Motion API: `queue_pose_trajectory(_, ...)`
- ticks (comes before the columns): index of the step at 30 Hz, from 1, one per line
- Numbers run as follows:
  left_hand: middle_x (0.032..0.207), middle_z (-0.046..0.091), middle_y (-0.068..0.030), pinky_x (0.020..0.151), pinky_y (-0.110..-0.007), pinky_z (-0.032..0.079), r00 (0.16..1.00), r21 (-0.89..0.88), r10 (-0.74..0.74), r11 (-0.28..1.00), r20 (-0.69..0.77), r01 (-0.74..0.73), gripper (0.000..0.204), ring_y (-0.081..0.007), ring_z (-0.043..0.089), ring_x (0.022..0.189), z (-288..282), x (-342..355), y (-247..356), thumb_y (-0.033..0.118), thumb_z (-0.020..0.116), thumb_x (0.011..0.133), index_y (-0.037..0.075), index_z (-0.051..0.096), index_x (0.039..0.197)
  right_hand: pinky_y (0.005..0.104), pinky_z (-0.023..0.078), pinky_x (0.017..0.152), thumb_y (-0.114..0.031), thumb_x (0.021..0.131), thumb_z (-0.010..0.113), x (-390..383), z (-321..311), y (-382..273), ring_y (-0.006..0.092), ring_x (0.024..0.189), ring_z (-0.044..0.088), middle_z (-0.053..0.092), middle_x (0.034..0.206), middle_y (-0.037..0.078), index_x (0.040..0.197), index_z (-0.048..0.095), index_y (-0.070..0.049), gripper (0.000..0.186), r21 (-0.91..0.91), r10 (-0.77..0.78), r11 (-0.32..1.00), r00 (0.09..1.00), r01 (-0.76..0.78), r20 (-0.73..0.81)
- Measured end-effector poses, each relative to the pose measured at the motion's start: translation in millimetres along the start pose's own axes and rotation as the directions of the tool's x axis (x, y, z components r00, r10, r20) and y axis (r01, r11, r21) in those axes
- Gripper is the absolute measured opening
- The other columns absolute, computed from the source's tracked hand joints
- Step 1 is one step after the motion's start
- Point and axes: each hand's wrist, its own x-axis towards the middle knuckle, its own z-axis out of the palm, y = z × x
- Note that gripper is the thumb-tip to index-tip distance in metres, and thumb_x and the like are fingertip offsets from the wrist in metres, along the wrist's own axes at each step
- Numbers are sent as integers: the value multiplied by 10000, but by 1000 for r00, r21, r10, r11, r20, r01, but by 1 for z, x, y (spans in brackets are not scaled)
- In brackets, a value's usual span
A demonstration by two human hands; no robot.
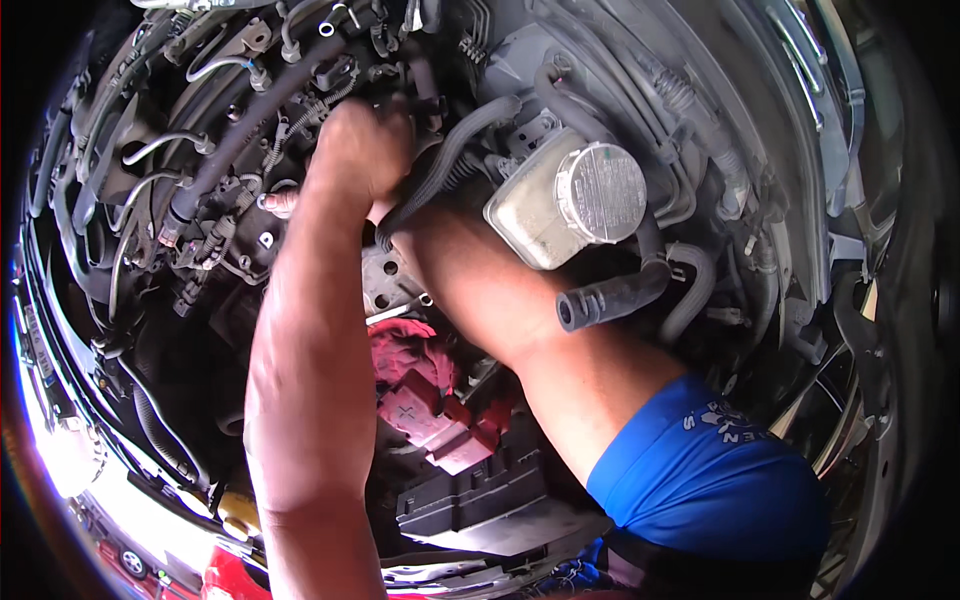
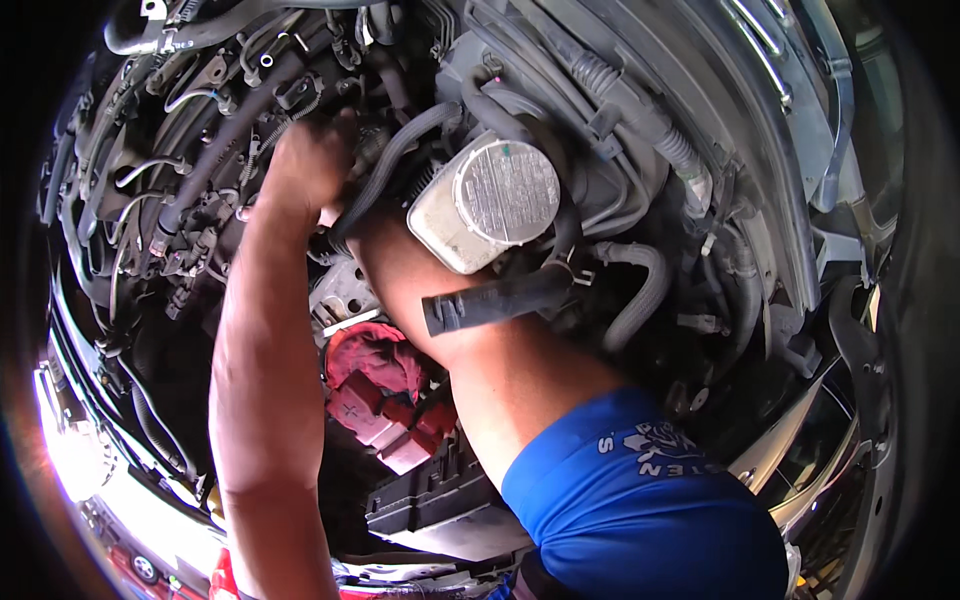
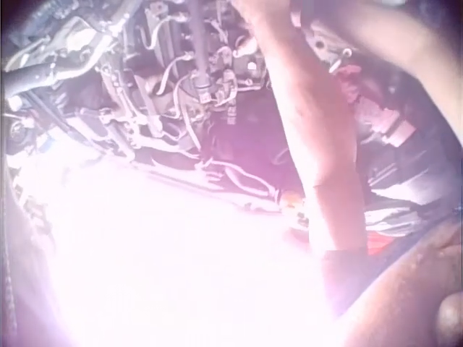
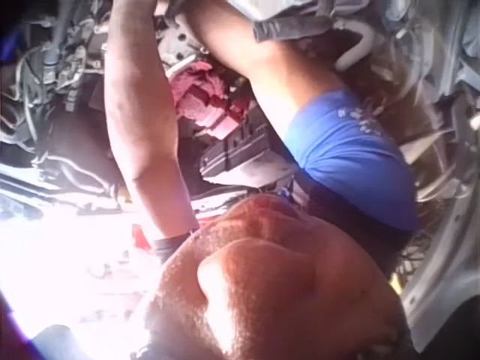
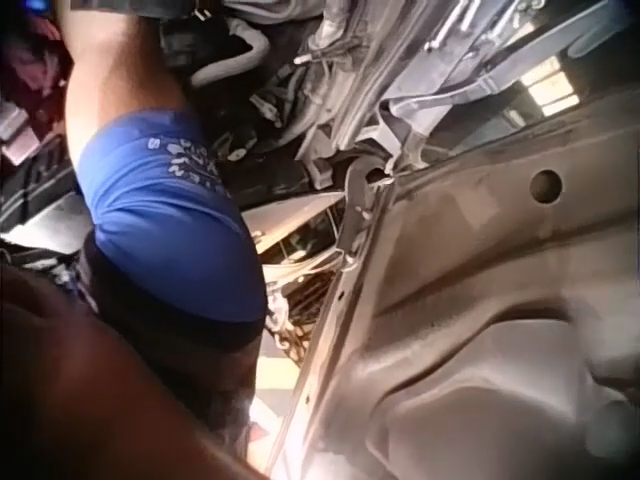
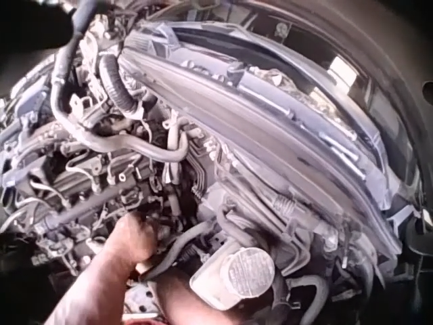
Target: Removing a metal component from a car engine using hand tools.
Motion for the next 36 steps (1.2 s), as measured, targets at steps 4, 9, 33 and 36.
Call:
queue_pose_trajectory(4, 894, 716, -219, 803, -426, 555, 999, 63, 46, 997, 1, -46, 405, -324, 713, 929, 14, 35, 14, 322, 422, 1046, 39, 697, 1137, 412, 485, 977, -663, 812, 677, 8, -20, 18, 354, 1107, 658, 697, 1139, 250, 1209, 660, 27, 796, 14, -18, 1000, 999, 19, -31)
queue_pose_trajectory(9, 1069, 713, -224, 936, -429, 507, 969, -452, -162, 890, -188, 61, 349, -373, 676, 1049, 52, 38, 16, 237, 515, 913, 20, 708, 1107, 411, 485, 977, -658, 814, 678, -16, -23, 49, 350, 1106, 658, 698, 1140, 247, 1211, 659, 27, 792, 25, -55, 998, 996, 57, -69)
queue_pose_trajectory(33, 1147, 664, -276, 1018, -448, 481, 990, -385, -129, 918, -60, 97, 373, -384, 630, 1137, 29, 27, 13, 220, 441, 905, 3, 701, 1060, 403, 484, 976, -636, 824, 680, -1, -34, 60, 332, 1103, 659, 701, 1144, 234, 1222, 652, 27, 774, 182, -267, 936, 943, 302, -197)
queue_pose_trajectory(36, 1162, 649, -305, 1039, -449, 457, 996, 64, 78, 995, -39, -75, 423, -400, 606, 1168, 37, 47, -9, 290, 427, 938, 5, 701, 1089, 402, 484, 976, -633, 825, 681, -1, -34, 50, 329, 1103, 659, 701, 1144, 232, 1223, 651, 27, 771, 200, -317, 911, 923, 361, -219)
